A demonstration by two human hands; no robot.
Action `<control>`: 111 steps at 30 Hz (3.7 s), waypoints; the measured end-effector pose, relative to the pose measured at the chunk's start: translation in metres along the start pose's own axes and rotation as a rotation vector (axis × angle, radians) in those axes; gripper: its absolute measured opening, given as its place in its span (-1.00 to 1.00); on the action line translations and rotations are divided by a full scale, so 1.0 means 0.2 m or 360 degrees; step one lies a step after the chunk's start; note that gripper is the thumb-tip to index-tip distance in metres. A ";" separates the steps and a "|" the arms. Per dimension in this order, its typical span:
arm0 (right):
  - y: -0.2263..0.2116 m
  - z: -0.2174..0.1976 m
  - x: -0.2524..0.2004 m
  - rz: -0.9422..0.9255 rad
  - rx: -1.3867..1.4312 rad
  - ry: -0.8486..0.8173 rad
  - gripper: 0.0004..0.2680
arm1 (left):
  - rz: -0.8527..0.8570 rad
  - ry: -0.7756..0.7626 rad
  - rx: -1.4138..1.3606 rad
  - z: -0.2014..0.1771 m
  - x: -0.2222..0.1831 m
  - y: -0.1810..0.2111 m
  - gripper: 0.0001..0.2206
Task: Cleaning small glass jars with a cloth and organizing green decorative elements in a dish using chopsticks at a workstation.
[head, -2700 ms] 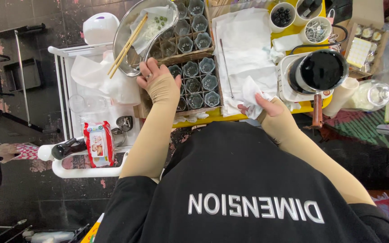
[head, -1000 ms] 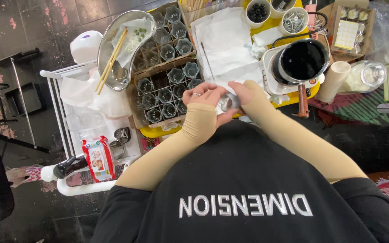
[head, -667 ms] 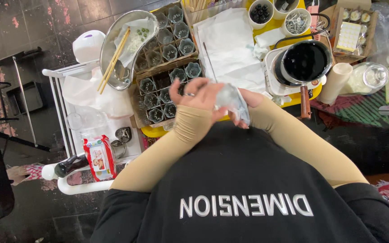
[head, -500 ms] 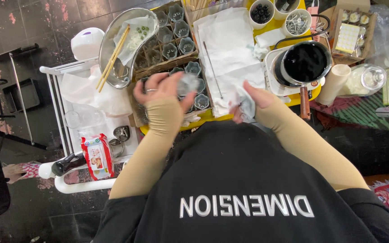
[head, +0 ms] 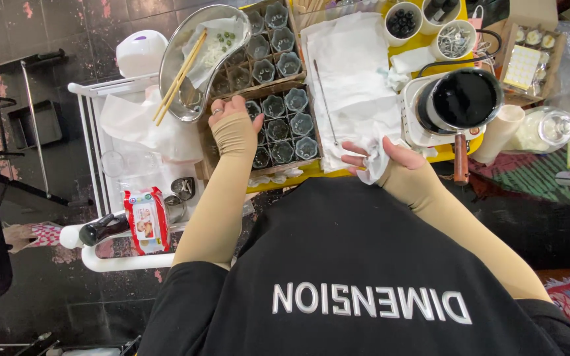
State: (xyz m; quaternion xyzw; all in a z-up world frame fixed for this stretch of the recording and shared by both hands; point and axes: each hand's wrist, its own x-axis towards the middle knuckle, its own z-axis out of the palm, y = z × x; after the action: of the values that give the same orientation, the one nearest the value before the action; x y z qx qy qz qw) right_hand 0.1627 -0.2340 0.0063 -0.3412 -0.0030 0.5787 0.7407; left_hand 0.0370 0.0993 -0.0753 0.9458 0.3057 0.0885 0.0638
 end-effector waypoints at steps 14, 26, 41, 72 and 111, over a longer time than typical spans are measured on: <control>0.00 0.02 0.01 0.0064 -0.0004 0.0171 -0.58 | -0.0132 -0.0317 0.0121 -0.19 -0.20 0.05 -0.48; 0.00 -0.02 0.01 0.0068 -0.0049 0.0174 -0.60 | -0.0564 -0.0311 0.0087 0.04 -0.09 0.06 -0.21; 0.07 -0.02 0.02 -0.0703 -0.0622 0.0073 -0.73 | -0.0118 -0.0525 -0.1461 -0.32 -0.21 0.20 -0.61; 0.03 -0.06 0.18 0.0698 -0.0855 0.0378 -0.59 | 0.0885 0.0259 -0.0419 -0.72 -0.37 0.57 -0.48; 0.05 -0.02 -0.03 -0.0289 -0.1521 0.0822 -0.96 | -0.0300 -0.0709 0.0473 -0.29 -0.30 0.20 -0.43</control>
State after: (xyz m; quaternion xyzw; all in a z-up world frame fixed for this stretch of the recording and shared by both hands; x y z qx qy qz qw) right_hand 0.1533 -0.2409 0.0002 -0.7689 -0.1128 0.3441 0.5270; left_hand -0.0006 0.0362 -0.0185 0.9083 0.3805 -0.1739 -0.0021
